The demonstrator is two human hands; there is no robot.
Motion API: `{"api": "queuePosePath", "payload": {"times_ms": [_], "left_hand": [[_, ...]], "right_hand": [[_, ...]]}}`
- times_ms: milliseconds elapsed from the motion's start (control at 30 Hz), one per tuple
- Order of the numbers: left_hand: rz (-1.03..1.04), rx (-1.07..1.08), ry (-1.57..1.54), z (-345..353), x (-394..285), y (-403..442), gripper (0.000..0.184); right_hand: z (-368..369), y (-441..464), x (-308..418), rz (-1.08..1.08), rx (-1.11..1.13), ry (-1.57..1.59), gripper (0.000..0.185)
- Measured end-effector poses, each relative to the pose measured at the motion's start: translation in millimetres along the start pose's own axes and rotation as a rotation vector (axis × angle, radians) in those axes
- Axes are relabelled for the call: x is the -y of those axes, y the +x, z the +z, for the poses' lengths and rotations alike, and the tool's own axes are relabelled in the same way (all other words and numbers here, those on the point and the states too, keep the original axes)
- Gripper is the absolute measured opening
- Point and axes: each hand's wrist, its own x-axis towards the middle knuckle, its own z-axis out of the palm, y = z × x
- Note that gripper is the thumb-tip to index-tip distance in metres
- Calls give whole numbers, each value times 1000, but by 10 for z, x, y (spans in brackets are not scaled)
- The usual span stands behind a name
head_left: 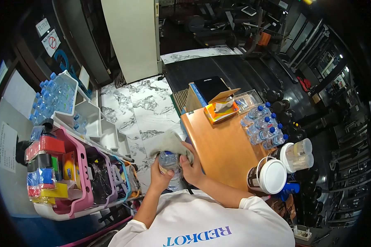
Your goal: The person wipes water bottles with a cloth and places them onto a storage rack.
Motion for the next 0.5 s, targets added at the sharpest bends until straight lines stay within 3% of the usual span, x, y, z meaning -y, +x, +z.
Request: {"api": "queuePosePath", "payload": {"times_ms": [67,200,333,400,467,500], "left_hand": [[-63,39,30,-34,-124,41,83],[-62,24,2,-77,-121,94,83],[-108,-91,-169,-137,-7,73,85],[-113,-61,-181,-218,61,99,84],[-118,-26,-192,-264,102,99,82],[-139,-21,-191,-252,117,95,81]], "right_hand": [[-2,-43,-45,-168,90,-133,45],[-113,33,-87,-22,116,-84,55],[-182,11,-76,-66,106,-150,56],[-293,-30,-77,61,80,-145,57],[-339,117,-7,-207,85,-61,58],[-341,120,167,-131,111,66,56]]}}
